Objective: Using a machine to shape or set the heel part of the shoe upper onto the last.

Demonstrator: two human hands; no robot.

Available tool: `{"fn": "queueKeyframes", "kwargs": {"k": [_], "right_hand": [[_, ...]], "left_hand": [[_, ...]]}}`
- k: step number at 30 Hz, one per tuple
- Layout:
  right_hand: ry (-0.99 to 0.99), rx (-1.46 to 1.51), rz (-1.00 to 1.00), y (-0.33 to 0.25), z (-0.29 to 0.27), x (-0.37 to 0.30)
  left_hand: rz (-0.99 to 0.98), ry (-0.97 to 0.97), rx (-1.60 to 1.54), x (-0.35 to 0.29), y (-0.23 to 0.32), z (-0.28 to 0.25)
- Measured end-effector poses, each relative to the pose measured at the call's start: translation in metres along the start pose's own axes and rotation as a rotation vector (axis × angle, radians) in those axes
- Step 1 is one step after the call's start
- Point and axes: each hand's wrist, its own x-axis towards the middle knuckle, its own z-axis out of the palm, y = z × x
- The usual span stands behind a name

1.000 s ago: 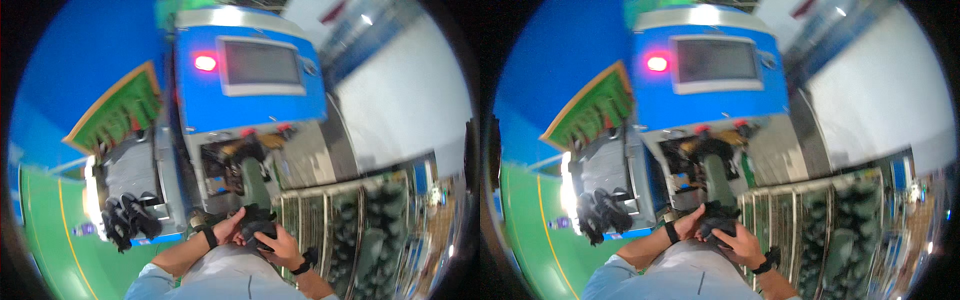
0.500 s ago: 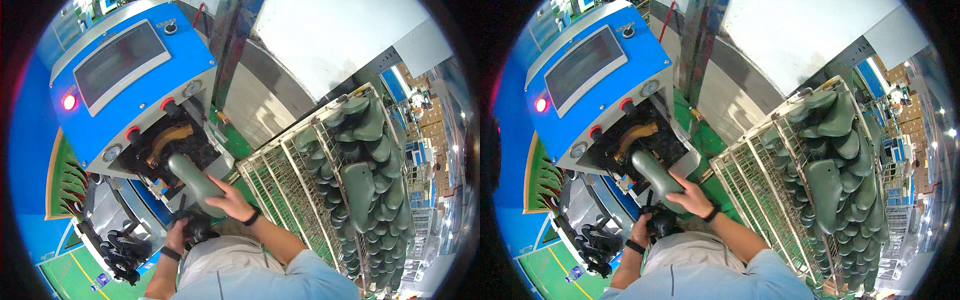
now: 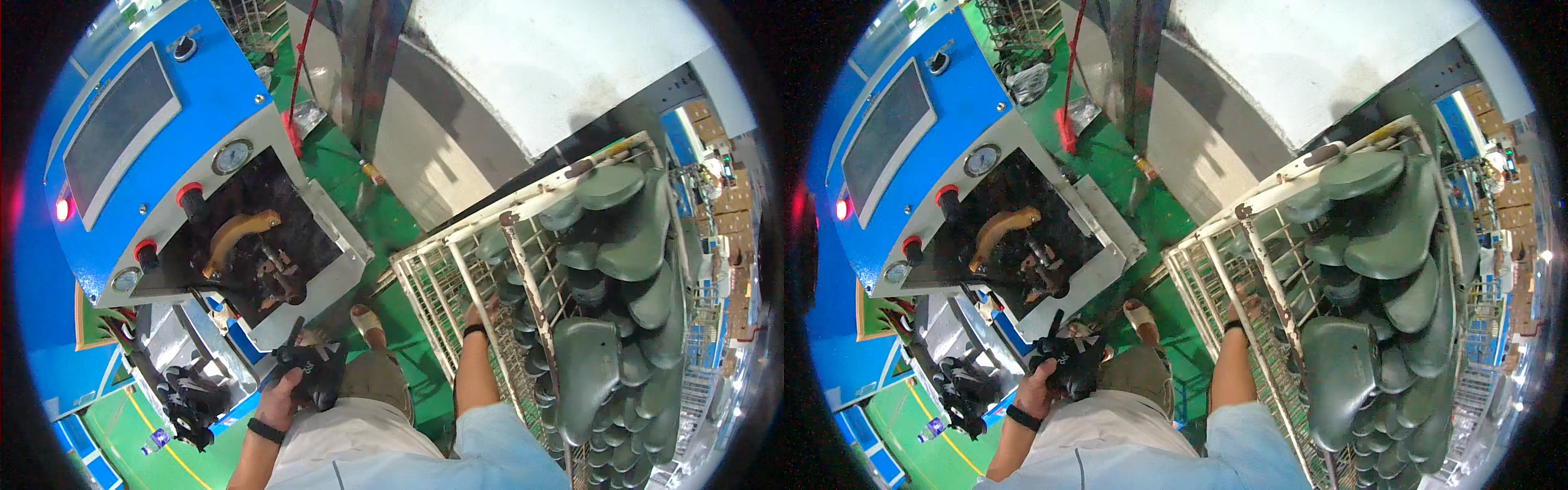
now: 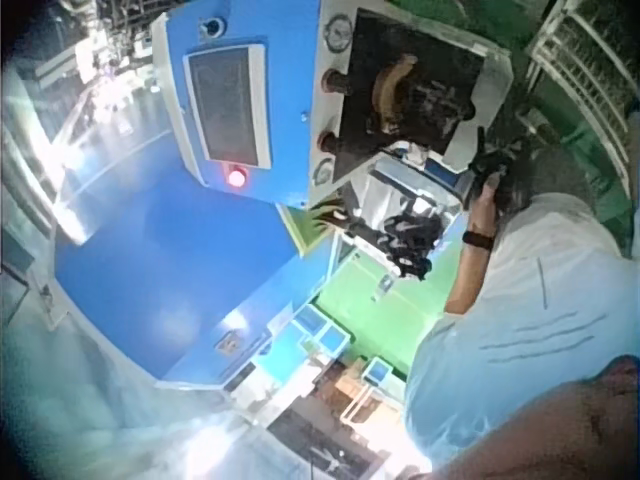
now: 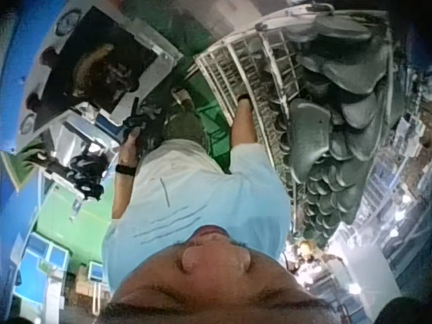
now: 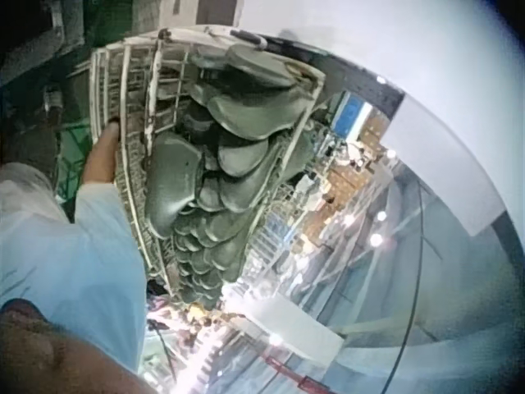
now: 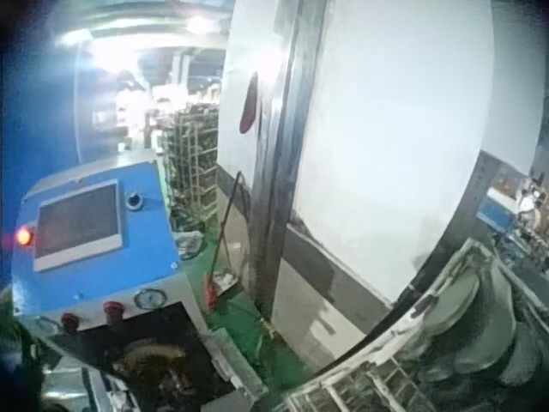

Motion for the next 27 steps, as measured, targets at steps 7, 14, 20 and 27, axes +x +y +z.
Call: {"fn": "queueKeyframes", "kwargs": {"k": [7,14,20,27], "right_hand": [[0.093,0.667,-0.352,-0.047,0.042,-0.024],[-0.091,-0.059,-0.388,-0.105,-0.034,-0.129],[-0.915,0.361,-0.554,-0.144,-0.003,-0.215],[-0.941,-0.034,-0.813,-0.209,-0.007,-0.332]], "left_hand": [[0.038,0.051,-0.122,-0.023,-0.005,-0.051],[0.226,0.267,0.007,-0.107,-0.029,-0.201],[0.511,0.816,0.735,-0.087,-0.107,-0.277],[0.271,1.207,0.908,-0.009,-0.157,-0.305]]}}
